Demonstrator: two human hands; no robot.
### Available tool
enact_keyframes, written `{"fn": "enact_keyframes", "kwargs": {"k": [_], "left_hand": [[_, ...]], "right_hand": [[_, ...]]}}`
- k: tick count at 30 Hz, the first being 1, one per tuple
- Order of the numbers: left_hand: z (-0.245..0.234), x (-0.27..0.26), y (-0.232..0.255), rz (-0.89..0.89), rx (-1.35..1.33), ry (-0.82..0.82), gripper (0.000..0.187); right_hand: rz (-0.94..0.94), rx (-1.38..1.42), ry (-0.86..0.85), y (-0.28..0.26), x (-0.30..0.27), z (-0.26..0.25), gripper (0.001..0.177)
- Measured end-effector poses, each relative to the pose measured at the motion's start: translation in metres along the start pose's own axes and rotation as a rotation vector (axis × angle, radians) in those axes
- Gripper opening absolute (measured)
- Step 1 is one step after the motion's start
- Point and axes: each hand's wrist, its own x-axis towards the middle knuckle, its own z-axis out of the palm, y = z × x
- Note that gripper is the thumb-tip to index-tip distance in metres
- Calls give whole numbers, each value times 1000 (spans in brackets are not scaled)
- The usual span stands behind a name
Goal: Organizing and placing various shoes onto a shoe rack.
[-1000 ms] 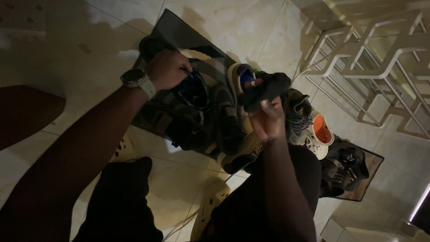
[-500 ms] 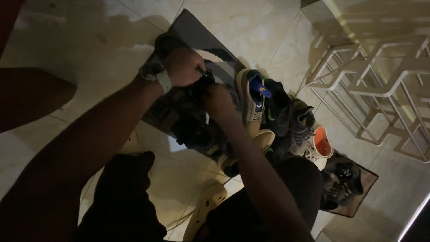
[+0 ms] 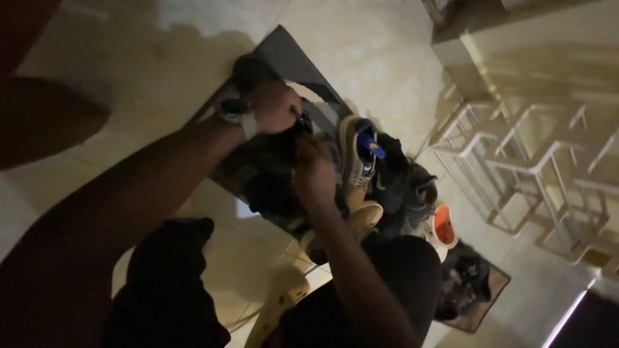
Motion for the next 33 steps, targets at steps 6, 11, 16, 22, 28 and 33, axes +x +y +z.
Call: {"fn": "enact_keyframes", "kwargs": {"k": [6, 11, 16, 22, 28, 33], "left_hand": [[2, 10, 3, -136, 4, -158, 11], [16, 5, -7, -37, -72, -99, 11], [-18, 5, 3, -48, -34, -238, 28], [-52, -1, -42, 93, -106, -264, 94], [16, -9, -98, 139, 539, -214, 75], [35, -5, -91, 228, 730, -177, 42]], "right_hand": [[423, 222, -431, 114, -41, 66, 14], [32, -627, -829, 173, -67, 125, 23], [273, -443, -789, 126, -12, 114, 40], [684, 1513, -177, 127, -4, 135, 50], [1172, 1986, -105, 185, -39, 179, 47], [1283, 1984, 62, 277, -125, 263, 47]]}}
